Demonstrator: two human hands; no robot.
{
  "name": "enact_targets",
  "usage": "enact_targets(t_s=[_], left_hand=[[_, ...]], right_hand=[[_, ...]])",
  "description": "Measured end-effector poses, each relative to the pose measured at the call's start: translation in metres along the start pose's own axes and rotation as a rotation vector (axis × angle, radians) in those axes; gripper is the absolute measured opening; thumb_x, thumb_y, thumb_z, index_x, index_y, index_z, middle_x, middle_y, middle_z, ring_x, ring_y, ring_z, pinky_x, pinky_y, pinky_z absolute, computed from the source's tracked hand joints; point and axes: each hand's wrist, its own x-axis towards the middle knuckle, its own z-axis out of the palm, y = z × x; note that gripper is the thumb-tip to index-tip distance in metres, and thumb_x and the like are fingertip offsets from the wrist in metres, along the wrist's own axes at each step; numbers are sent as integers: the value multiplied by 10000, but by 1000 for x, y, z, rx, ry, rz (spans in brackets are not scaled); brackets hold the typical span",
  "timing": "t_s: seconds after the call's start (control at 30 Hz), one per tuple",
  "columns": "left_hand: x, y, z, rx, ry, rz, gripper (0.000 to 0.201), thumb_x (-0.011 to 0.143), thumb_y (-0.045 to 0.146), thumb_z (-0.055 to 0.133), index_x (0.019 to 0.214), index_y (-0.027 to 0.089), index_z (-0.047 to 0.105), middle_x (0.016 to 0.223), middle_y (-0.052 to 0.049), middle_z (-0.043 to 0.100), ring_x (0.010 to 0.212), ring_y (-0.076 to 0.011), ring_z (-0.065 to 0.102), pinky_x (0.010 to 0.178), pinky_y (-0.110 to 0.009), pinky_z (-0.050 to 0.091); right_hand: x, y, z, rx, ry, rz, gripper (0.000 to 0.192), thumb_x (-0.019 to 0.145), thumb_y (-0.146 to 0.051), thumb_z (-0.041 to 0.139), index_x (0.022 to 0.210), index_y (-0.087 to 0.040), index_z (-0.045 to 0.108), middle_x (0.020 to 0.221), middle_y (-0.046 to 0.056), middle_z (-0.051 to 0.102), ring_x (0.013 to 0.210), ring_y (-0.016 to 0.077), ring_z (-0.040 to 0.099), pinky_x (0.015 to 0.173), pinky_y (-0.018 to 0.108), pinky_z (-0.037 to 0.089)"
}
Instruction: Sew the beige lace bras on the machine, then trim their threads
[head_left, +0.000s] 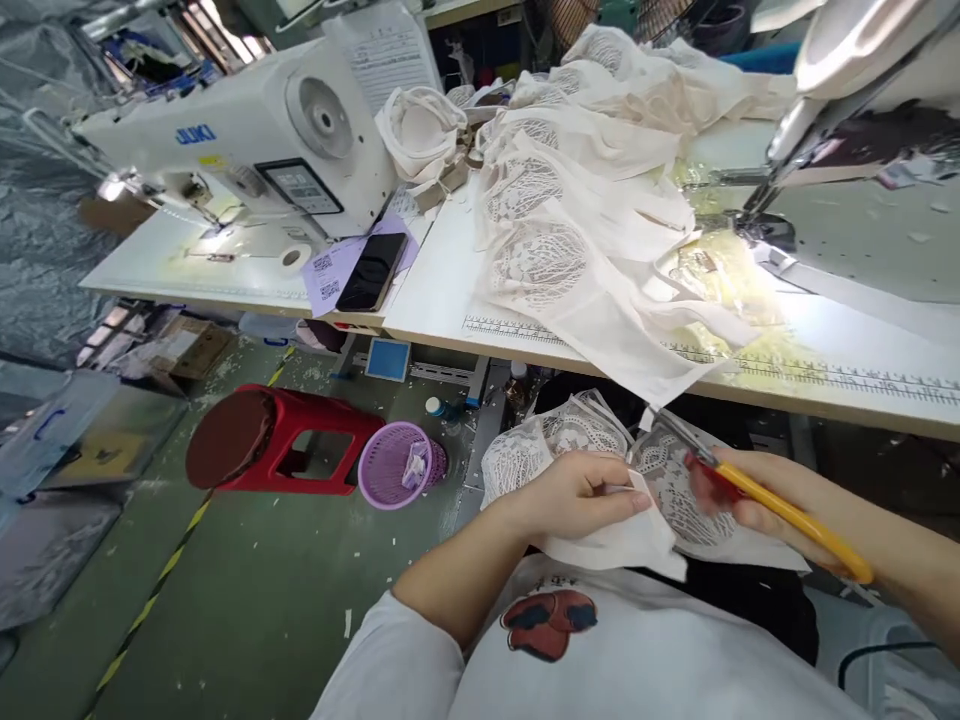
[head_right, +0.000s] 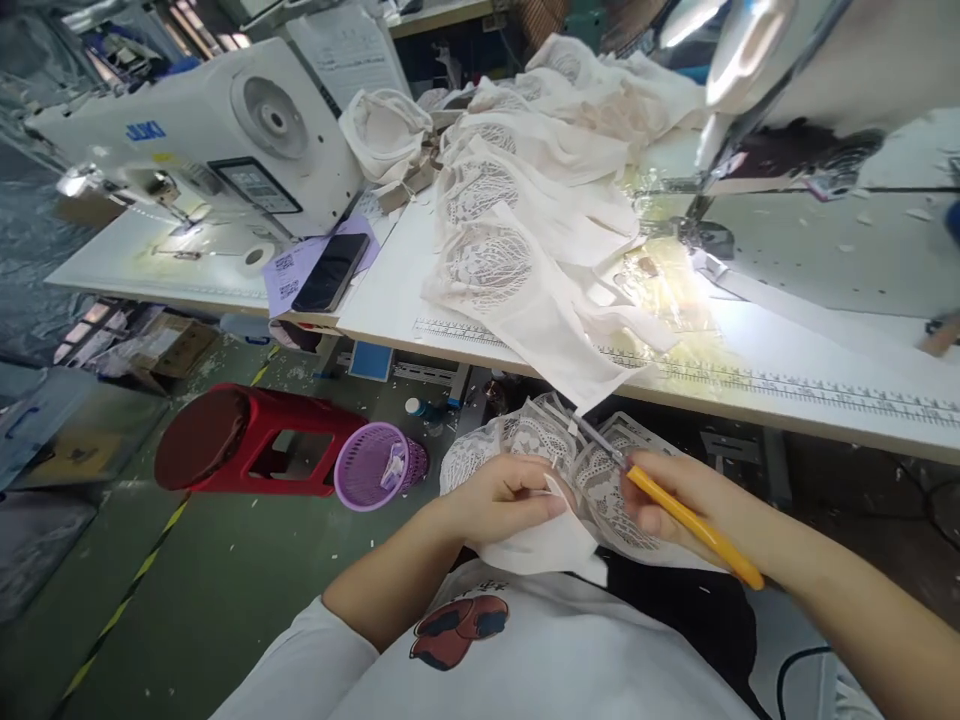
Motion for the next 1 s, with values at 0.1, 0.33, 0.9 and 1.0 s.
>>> enact_targets(t_s=[0.1, 0.33, 0.9, 1.0], left_hand=[[11, 7, 8, 87, -15, 170, 233, 847, 259, 464, 813, 158, 671, 668, -32, 558, 659, -136, 503, 655, -241, 421], [30, -5, 26, 200, -17, 202, 245, 872, 288, 481, 928, 196, 702, 790, -63, 646, 722, -155, 542, 707, -275, 459], [34, -30, 47, 24, 426, 25, 194, 752, 290, 654, 863, 184, 535, 1044, -91, 516, 891, -171, 551, 740, -301, 490], [35, -28, 45, 79, 395, 24, 139, 763, 302, 642, 777, 181, 574, 965, -91, 542, 1001, -223, 540, 808, -346, 483]], right_hand=[[-2, 9, 17, 242, 21, -31, 430, 783, -652, 427, 691, -248, 538, 687, 22, 527, 679, 202, 520, 654, 324, 459], [-14, 33, 36, 490, 28, 28, 359, 691, -578, 609, 722, -222, 573, 654, 10, 559, 637, 186, 548, 671, 328, 502], [-26, 29, 35, 220, 418, -33, 201, 794, -409, 548, 700, -249, 470, 691, 7, 513, 621, 175, 495, 552, 304, 441], [-26, 27, 34, 191, 428, -25, 191, 762, -382, 577, 698, -248, 457, 694, 0, 494, 617, 167, 480, 546, 295, 442]])
